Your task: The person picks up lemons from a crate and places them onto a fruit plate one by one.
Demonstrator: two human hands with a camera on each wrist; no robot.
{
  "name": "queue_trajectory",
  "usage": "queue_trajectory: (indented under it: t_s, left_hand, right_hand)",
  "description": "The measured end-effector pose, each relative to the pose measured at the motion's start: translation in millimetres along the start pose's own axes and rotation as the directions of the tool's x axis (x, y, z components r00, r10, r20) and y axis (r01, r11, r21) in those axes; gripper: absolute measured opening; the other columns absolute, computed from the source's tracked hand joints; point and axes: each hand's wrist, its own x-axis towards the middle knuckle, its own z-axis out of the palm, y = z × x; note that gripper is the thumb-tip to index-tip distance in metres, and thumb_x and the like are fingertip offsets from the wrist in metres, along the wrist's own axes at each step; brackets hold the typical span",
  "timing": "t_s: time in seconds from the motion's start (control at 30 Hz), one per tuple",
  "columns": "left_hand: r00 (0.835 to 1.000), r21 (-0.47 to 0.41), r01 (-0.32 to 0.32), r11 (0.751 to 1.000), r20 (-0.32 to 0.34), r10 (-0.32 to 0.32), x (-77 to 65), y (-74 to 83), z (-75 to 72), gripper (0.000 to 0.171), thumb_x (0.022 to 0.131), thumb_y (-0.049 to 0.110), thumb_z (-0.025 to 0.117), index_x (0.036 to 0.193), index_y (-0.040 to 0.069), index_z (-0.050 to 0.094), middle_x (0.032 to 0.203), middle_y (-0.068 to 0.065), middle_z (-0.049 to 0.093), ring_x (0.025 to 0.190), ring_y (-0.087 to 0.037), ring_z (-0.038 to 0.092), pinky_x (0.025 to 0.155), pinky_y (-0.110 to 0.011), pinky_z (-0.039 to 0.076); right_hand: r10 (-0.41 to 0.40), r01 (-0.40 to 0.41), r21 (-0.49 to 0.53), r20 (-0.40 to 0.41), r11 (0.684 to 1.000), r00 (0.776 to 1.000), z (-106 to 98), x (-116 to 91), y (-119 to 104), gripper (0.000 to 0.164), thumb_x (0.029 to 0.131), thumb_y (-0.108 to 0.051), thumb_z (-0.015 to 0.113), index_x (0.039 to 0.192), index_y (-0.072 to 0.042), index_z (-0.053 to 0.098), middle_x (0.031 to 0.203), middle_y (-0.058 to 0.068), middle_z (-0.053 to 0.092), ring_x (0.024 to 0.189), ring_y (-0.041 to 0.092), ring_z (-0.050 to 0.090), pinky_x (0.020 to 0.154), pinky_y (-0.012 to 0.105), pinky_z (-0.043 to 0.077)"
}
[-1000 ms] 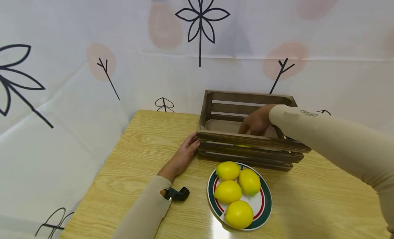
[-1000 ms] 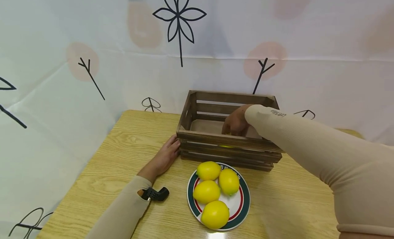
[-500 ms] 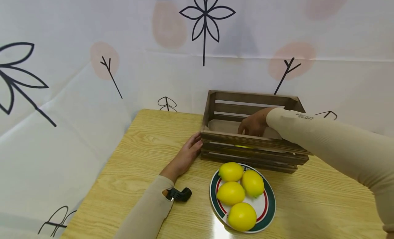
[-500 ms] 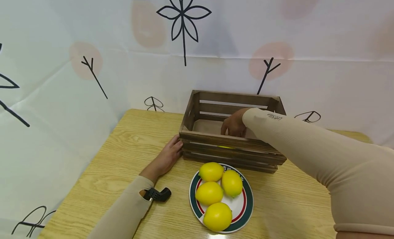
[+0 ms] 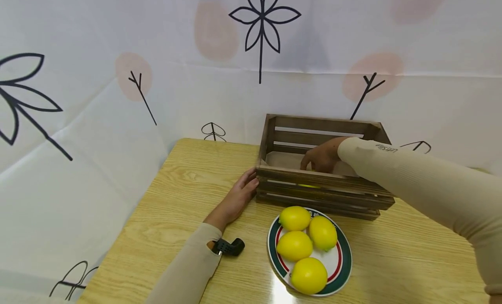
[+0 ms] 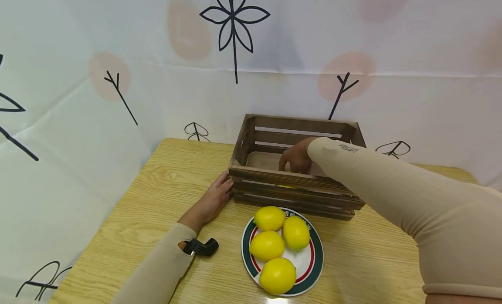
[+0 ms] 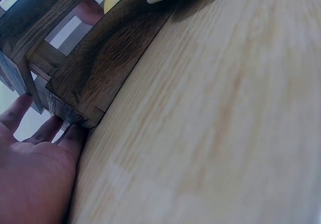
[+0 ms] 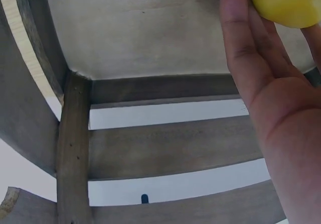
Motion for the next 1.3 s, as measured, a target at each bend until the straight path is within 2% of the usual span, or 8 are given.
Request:
queue_trajectory:
  t_s: [0.17,0.37,0.53,0.63,0.77,0.9,1.1,1.3]
  left_hand:
    - [1.0,0.003,0.006,1.0,-0.003,-0.006,0.7,0.3,0.4,0.06,0.095,0.03,0.047,0.146,0.019,0.019,0.153,-0.009,0.015,0.141,-0.025,0.018,0.115,-0.044,0.016]
    - [1.0,0.0,0.008,1.0,-0.005,-0.008,0.8,2.1,1.2,0.059,0.096,0.029,0.046,0.147,0.018,0.018,0.152,-0.009,0.015,0.141,-0.025,0.018,0.115,-0.043,0.016]
    - [1.0,0.005,0.007,1.0,-0.008,-0.007,1.3,2.6,1.2,0.057,0.097,0.028,0.045,0.146,0.017,0.019,0.153,-0.009,0.015,0.141,-0.025,0.018,0.115,-0.043,0.015]
    - [1.0,0.011,0.005,1.0,-0.004,-0.005,1.5,2.2,1.0,0.056,0.097,0.028,0.044,0.146,0.016,0.018,0.153,-0.009,0.014,0.141,-0.025,0.017,0.115,-0.043,0.015]
    - [1.0,0.018,0.0,1.0,-0.001,0.0,1.7,1.3,0.9,0.057,0.097,0.027,0.043,0.147,0.017,0.017,0.153,-0.009,0.014,0.141,-0.026,0.017,0.115,-0.044,0.015]
    - [1.0,0.013,0.003,1.0,-0.008,-0.003,1.7,-0.3,1.3,0.059,0.096,0.031,0.046,0.146,0.019,0.019,0.152,-0.008,0.016,0.141,-0.024,0.018,0.115,-0.044,0.016]
    - [1.0,0.014,-0.004,1.0,0.004,0.004,2.1,-1.8,1.2,0.064,0.094,0.035,0.049,0.147,0.018,0.017,0.153,-0.009,0.014,0.141,-0.025,0.017,0.115,-0.045,0.015]
    - [1.0,0.015,-0.005,1.0,-0.005,0.005,2.8,-2.3,-0.3,0.064,0.093,0.036,0.05,0.147,0.018,0.019,0.152,-0.009,0.016,0.141,-0.025,0.018,0.114,-0.045,0.015]
  right_hand:
    - [0.003,-0.004,0.056,0.009,0.998,1.0,0,3,1,0.049,0.09,0.001,0.047,0.136,-0.013,0.043,0.134,0.021,0.046,0.113,0.029,0.053,0.074,0.03,0.053]
    - [0.008,-0.011,0.182,0.018,0.983,1.0,-3,6,6,0.045,0.088,0.002,0.05,0.13,-0.013,0.047,0.128,0.018,0.048,0.092,0.018,0.059,0.069,0.03,0.052]
    - [0.0,-0.005,0.252,0.02,0.968,1.0,-4,6,7,0.041,0.087,0.003,0.051,0.126,-0.011,0.048,0.125,0.018,0.048,0.083,0.018,0.056,0.066,0.029,0.051]
    - [-0.005,-0.002,0.258,0.028,0.966,1.0,-3,7,6,0.043,0.088,0.002,0.051,0.13,-0.009,0.046,0.13,0.021,0.046,0.091,0.02,0.058,0.071,0.031,0.053]
    - [0.009,-0.016,0.203,0.038,0.979,0.999,-1,7,5,0.05,0.089,0.003,0.046,0.137,-0.009,0.041,0.134,0.023,0.045,0.107,0.026,0.057,0.076,0.033,0.054]
    - [0.02,-0.025,0.175,0.031,0.984,0.999,1,8,6,0.053,0.088,0.005,0.044,0.139,-0.01,0.04,0.135,0.023,0.045,0.112,0.028,0.055,0.074,0.031,0.054]
    - [0.003,-0.007,0.211,0.019,0.977,1.0,-3,4,11,0.047,0.09,-0.005,0.05,0.136,-0.011,0.043,0.134,0.023,0.044,0.099,0.022,0.06,0.074,0.032,0.054]
    - [-0.047,0.053,0.227,-0.03,0.972,0.998,-13,-5,12,0.043,0.087,-0.019,0.063,0.128,-0.012,0.051,0.12,0.016,0.056,0.084,0.016,0.062,0.075,0.034,0.055]
